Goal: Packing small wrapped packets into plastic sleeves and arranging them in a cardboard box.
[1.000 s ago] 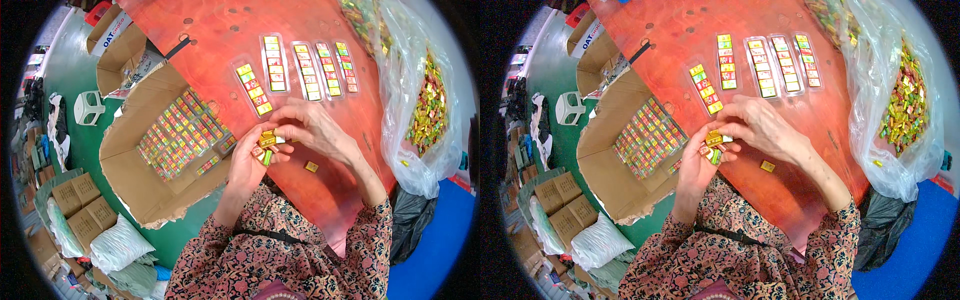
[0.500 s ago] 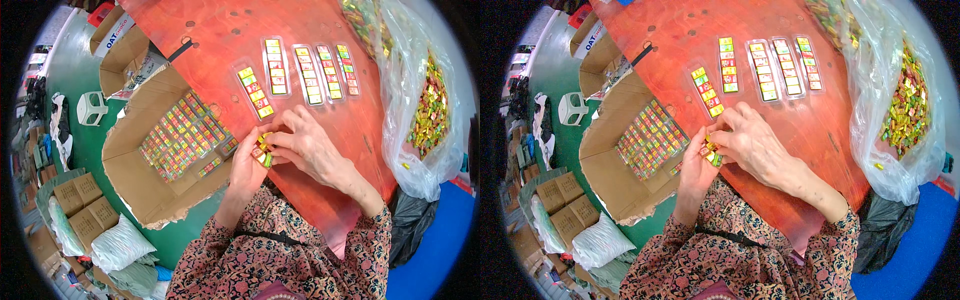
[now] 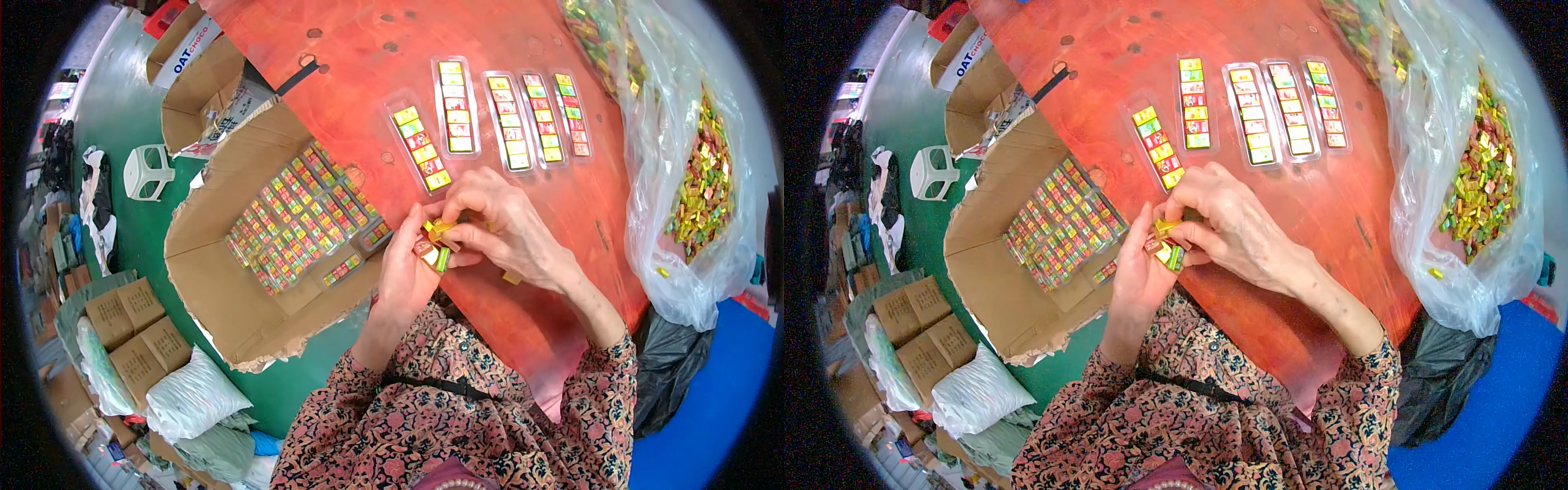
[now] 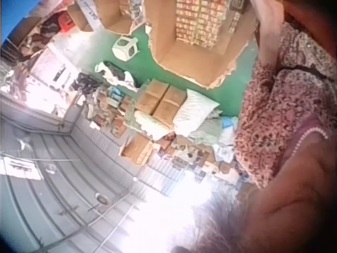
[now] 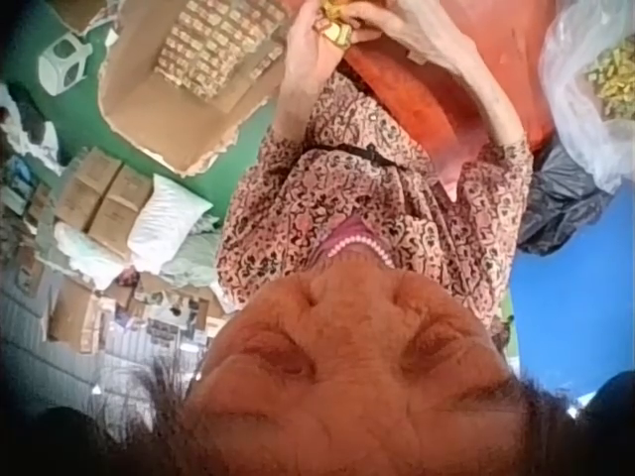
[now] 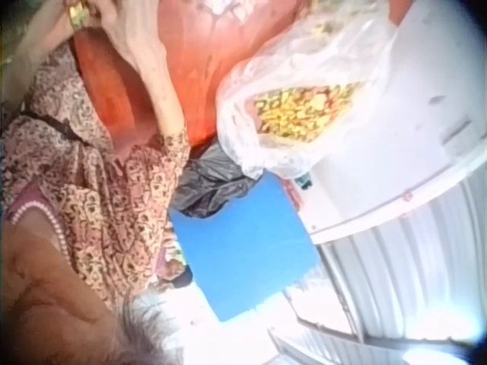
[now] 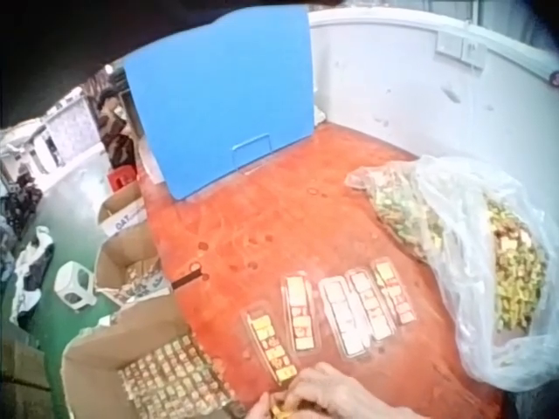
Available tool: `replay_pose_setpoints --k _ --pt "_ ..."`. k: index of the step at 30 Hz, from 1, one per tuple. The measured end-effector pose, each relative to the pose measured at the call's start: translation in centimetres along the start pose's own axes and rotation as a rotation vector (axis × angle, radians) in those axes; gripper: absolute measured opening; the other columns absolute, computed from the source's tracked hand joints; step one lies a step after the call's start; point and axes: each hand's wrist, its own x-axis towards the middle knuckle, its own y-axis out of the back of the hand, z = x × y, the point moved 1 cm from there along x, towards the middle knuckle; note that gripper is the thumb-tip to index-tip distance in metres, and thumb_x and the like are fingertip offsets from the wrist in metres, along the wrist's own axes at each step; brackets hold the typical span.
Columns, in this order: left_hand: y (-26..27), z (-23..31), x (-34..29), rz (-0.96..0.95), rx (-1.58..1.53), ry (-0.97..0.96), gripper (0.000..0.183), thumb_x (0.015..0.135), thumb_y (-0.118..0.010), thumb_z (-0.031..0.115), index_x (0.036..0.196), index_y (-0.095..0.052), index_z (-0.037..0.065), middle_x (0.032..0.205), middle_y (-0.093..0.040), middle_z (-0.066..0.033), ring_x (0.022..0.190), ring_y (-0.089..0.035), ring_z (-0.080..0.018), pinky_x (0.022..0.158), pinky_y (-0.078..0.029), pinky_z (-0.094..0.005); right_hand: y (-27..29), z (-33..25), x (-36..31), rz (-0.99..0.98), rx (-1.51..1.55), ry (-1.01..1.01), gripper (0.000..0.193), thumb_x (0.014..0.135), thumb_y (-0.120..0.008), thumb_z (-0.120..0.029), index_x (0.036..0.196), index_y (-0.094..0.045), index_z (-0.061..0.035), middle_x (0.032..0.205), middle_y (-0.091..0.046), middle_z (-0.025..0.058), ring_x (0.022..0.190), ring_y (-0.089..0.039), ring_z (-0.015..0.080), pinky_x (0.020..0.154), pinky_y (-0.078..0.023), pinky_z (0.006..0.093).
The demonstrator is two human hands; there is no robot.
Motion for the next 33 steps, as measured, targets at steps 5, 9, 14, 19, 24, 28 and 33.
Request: replay_pose_setpoints --k 5,9,14,19,24,28,33 --pt "-0.5 0.3 0.1 -0.085 0.063 0.012 0.047 0.094 -0.028 0.037 0.114 -0.047 -0.001 0.100 -0.057 -0.0170 0.087 -0.060 -0.0297 0.072 -0.053 -0.0404 1.1 0.0 2.3 0.119 0.256 -0.203 0.010 0.073 -0.060 -0.007 0.076 -0.053 0.0000 0.073 -0.052 0.0123 0.073 -0.051 0.0285 0.065 -0.042 0.0376" --pt "0.3 0.3 0.0 -0.020 0.089 0.029 0.050 0.094 -0.028 0.038 0.113 -0.046 -0.004 0.101 -0.057 -0.0202 0.086 -0.061 -0.0313 0.073 -0.053 -0.0391 1.7 2.5 7.4 0.293 -0.232 0.073 0.008 0.075 -0.060 -0.006 0.079 -0.059 0.0003 0.070 -0.054 0.0107 0.065 -0.054 0.0222 0.059 -0.042 0.0327" --pt "-0.1 0.0 0.1 -0.032 0.073 0.036 0.050 0.094 -0.028 0.038 0.112 -0.046 -0.004 0.100 -0.057 -0.0208 0.086 -0.061 -0.0317 0.073 -0.053 -0.0391 0.9 5.7 10.9 0.271 -0.370 0.187 0.007 0.072 -0.061 -0.007 0.076 -0.061 -0.0010 0.072 -0.057 0.0104 0.071 -0.054 0.0285 0.064 -0.042 0.0370" --pt "0.0 0.2 0.0 -0.030 0.044 0.036 0.049 0.094 -0.028 0.038 0.112 -0.047 -0.004 0.100 -0.057 -0.0210 0.086 -0.061 -0.0322 0.072 -0.053 -0.0390 -0.2 6.5 11.5 0.266 -0.401 0.240 0.007 0.072 -0.060 -0.007 0.076 -0.061 -0.0010 0.073 -0.057 0.0104 0.076 -0.055 0.0275 0.068 -0.042 0.0366" --pt "0.1 0.0 0.1 -0.021 0.043 0.044 0.049 0.094 -0.028 0.038 0.111 -0.047 -0.005 0.100 -0.057 -0.0211 0.086 -0.061 -0.0327 0.071 -0.053 -0.0392 0.2 6.1 11.5 0.265 -0.396 0.198 0.007 0.072 -0.060 -0.006 0.076 -0.061 -0.0008 0.073 -0.056 0.0109 0.074 -0.054 0.0270 0.067 -0.042 0.0363" --pt "-0.1 0.2 0.2 -0.015 0.069 0.037 0.048 0.094 -0.027 0.037 0.111 -0.047 -0.003 0.100 -0.057 -0.0219 0.085 -0.061 -0.0329 0.071 -0.053 -0.0396 1.2 5.3 10.8 0.182 0.020 -0.014 0.009 0.078 -0.059 -0.007 0.084 -0.061 -0.0004 0.078 -0.061 0.0055 0.074 -0.057 0.0180 0.066 -0.045 0.0286" --pt "-0.2 0.4 0.1 -0.007 0.086 0.042 0.048 0.094 -0.026 0.037 0.112 -0.046 -0.002 0.101 -0.057 -0.0233 0.086 -0.061 -0.0333 0.072 -0.053 -0.0400 3.6 5.0 7.8 0.074 0.903 -0.274 0.022 0.084 -0.058 -0.014 0.102 -0.056 -0.0010 0.095 -0.060 0.0053 0.084 -0.060 0.0147 0.073 -0.048 0.0252"
